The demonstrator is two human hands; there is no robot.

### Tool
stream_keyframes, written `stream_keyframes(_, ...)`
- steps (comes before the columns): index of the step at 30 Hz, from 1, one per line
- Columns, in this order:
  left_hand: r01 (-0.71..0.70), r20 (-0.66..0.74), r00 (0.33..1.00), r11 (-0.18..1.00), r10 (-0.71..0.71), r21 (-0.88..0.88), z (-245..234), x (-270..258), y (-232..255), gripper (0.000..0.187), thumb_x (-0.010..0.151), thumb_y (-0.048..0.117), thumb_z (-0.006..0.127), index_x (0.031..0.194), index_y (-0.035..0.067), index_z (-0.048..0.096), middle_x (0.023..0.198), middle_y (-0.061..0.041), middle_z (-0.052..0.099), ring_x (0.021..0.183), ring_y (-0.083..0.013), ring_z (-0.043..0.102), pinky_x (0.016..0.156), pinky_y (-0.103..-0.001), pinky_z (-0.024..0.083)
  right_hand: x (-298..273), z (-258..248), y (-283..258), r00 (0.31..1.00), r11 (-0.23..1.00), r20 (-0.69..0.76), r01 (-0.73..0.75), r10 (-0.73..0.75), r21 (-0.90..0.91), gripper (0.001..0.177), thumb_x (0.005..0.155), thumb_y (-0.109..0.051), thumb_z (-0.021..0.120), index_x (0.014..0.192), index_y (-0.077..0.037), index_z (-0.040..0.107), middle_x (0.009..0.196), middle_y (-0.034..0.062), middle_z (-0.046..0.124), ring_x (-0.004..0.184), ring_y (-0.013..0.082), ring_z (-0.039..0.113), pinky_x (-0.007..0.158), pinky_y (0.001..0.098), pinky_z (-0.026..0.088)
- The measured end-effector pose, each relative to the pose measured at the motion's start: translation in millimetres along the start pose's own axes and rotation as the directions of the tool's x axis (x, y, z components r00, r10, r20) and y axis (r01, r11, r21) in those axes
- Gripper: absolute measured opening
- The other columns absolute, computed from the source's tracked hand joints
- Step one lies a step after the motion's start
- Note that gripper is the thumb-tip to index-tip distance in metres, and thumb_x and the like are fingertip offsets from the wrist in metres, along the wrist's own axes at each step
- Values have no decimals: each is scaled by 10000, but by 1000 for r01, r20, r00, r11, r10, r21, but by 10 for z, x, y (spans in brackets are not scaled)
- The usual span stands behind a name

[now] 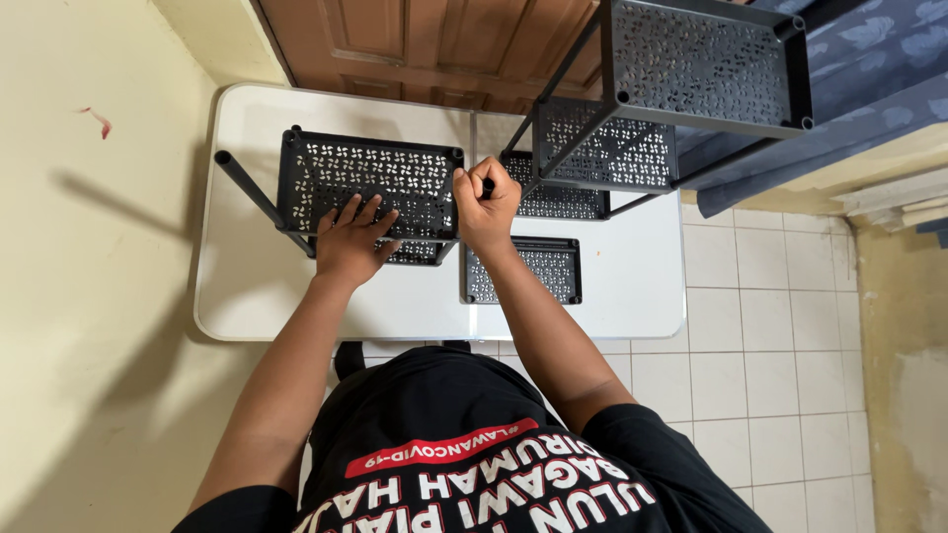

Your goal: The person assembles a black plastic shelving unit by inserting vertical poles into the corners of perforated trays and securing them with small plastic connectors. The person works on a white table, stacking trays and poles to build the structure.

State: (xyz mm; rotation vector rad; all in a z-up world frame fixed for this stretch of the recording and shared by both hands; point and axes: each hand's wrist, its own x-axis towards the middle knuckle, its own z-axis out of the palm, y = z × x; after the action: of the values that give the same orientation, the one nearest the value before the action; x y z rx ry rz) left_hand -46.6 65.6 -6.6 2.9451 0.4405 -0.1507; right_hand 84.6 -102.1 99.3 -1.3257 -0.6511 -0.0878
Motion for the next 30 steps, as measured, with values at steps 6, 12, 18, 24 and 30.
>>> stream_keyframes(6, 21, -7, 1000, 1000, -21, -6, -19, 18, 28, 553, 937, 664, 483, 1440, 440, 532, 1630, 78, 363, 1520, -193, 269, 1201, -463, 181, 34, 1, 27, 1000, 1000, 6, -14, 14, 27, 381, 972, 97, 611, 737, -93, 379, 658, -77, 421, 609, 6, 323, 527, 217, 277)
stream_keyframes(12, 36, 2, 999, 999, -36, -14, -23, 63, 40, 557, 934, 662, 485, 1442, 439, 532, 1633, 74, 355, 1519, -198, 259, 1191, -475, 182, 78, -1, 55, 1000, 1000, 4, -12, 12, -2, 384, 976, 90, 616, 739, -95, 377, 661, -76, 412, 622, 8, 316, 538, 223, 269)
stream_keyframes(18, 40, 12, 999, 999, -40, -10, -12, 105, 27, 571, 929, 687, 474, 1440, 439, 529, 1627, 73, 357, 1517, -207, 258, 1192, -479, 179, 124, 20, 82, 1000, 1000, 22, 2, -2, 27, 375, 979, 86, 605, 738, -92, 380, 652, -79, 405, 608, 7, 311, 532, 224, 267)
stream_keyframes(24, 36, -31, 999, 999, -37, -18, 14, 106, 29, 574, 922, 698, 479, 1424, 433, 562, 1619, 64, 387, 1515, -219, 277, 1191, -494, 188, 142, 23, 89, 1000, 1000, 18, 4, -3, -17, 378, 974, 95, 609, 738, -89, 378, 640, -80, 396, 604, 7, 302, 528, 222, 265)
stream_keyframes(30, 38, -50, 998, 999, -39, -18, 33, 117, 29, 571, 922, 698, 484, 1419, 429, 569, 1614, 60, 398, 1511, -223, 287, 1184, -496, 194, 145, 17, 97, 1000, 999, 17, -18, 17, 26, 379, 976, 92, 609, 739, -89, 375, 654, -79, 400, 610, 8, 312, 529, 221, 269)
